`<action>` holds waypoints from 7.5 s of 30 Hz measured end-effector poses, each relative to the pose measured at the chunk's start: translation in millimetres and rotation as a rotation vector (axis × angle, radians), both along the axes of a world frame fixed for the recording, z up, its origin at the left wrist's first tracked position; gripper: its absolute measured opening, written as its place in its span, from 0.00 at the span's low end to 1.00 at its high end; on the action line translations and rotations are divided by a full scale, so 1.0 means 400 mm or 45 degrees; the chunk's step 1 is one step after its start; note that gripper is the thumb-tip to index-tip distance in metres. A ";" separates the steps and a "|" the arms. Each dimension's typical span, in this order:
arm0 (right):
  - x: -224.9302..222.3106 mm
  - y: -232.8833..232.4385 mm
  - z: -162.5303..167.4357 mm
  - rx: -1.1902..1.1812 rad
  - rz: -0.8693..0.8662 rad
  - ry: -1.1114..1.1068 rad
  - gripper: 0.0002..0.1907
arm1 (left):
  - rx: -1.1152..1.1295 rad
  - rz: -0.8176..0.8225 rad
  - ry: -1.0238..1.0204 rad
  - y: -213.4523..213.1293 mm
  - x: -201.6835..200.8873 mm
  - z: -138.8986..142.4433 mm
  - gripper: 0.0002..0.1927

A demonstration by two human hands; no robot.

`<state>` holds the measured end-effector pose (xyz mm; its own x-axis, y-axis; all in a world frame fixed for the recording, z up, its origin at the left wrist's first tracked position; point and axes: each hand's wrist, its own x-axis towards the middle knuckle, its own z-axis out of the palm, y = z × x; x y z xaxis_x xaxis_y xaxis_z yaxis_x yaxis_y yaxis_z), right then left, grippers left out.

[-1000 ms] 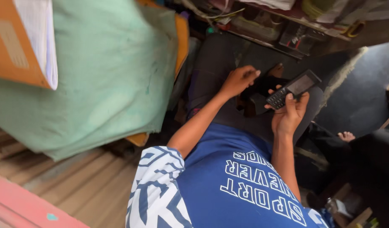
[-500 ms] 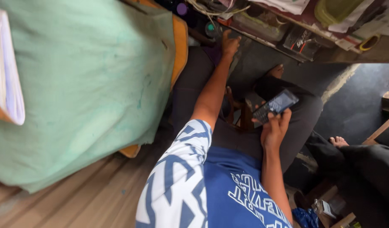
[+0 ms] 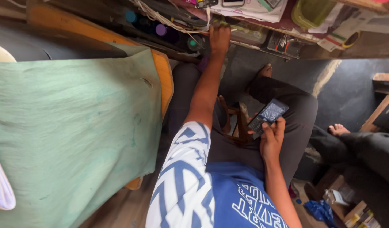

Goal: The person uses a screwdriver to remove screws from the back of a mobile phone, then connects a charging cable to test the device. The phone screen lights up, and the person briefly handles another phone before the clip ends.

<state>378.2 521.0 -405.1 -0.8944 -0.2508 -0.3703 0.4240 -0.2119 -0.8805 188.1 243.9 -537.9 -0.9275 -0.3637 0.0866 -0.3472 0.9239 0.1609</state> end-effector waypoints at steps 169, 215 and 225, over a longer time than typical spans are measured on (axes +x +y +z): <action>-0.097 -0.065 -0.149 0.451 0.320 0.098 0.16 | 2.110 0.501 1.016 -0.017 0.247 0.070 0.18; -0.122 -0.275 0.004 0.687 0.451 0.414 0.13 | 1.831 0.451 0.979 -0.047 0.243 0.173 0.15; -0.259 -0.504 0.093 0.532 0.302 0.506 0.14 | 1.932 0.482 0.863 -0.025 0.190 0.239 0.18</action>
